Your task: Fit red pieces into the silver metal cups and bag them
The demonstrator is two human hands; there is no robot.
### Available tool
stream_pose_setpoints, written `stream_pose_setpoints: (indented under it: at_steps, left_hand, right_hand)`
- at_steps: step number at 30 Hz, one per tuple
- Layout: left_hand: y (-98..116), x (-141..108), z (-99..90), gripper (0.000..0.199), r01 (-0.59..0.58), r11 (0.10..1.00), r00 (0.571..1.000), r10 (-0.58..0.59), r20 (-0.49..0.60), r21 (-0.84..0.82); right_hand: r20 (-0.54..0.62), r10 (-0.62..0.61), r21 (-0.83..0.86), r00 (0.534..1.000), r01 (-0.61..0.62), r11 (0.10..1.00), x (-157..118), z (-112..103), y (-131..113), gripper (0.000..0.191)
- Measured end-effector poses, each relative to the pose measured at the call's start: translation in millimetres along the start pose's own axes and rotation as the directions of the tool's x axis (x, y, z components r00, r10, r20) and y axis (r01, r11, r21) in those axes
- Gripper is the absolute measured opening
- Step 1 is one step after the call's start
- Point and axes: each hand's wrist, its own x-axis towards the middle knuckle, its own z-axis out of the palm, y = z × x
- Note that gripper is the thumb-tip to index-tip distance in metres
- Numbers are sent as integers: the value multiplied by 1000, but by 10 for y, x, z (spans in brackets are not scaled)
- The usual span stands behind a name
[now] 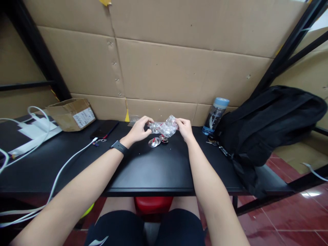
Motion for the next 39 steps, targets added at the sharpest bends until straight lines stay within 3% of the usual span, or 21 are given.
stream_pose_setpoints:
  at_steps: [3,7,10,12,15,17,19,21,23,25,28,31,34,39]
  left_hand:
    - [217,-7,29,54,-202,969,979,195,58,144]
    - [354,-19,165,33,-352,899,932,309,192,260]
    - [279,-7,230,20,-377,874,920,313,237,308]
    - [153,8,189,17,-314,878,945,254,204,361]
    - [-128,9,6,17,-90,883,996,91,19,460]
    - [-346,-18,-128,21,59,874,995,-15,-94,483]
    - [-551,-63,-207,28,160,851,986,-111,-126,501]
    - [-717,-112,-205,34,250,813,965,-252,-70,526]
    - [-833,-153,-145,38,304,778,912,-405,69,550]
    - [-902,-179,-75,42,328,756,860,-487,152,566]
    - [-949,-187,-22,43,342,741,832,-525,180,578]
    - [-967,-176,-23,44,349,732,812,-548,201,585]
    - [-978,-174,-24,45,352,723,806,-558,200,595]
    - [-972,-199,-21,45,371,709,807,-566,170,599]
  right_hand:
    - [68,20,-33,997,-18,999,-28,66,6,40]
    - [168,50,20,985,-54,998,-78,189,16,44]
    - [201,20,33,979,-27,999,-107,281,26,45]
    - [196,-7,31,981,0,1000,-112,320,48,49]
    - [161,-41,-5,986,42,999,-96,338,114,56]
    - [136,-58,-54,989,66,996,-76,334,167,53]
    - [125,-75,-108,989,88,990,-57,329,211,46]
    - [135,-85,-176,987,109,978,-45,324,239,38]
    - [160,-84,-259,983,125,958,-40,314,255,30]
    - [196,-82,-363,977,150,920,-42,294,267,25]
    - [311,-86,-551,946,253,795,-58,245,292,27]
    - [392,40,-709,919,274,649,-83,203,327,55]
    - [400,164,-777,902,238,583,-97,190,359,72]
    - [377,185,-818,908,232,526,-68,216,401,59]
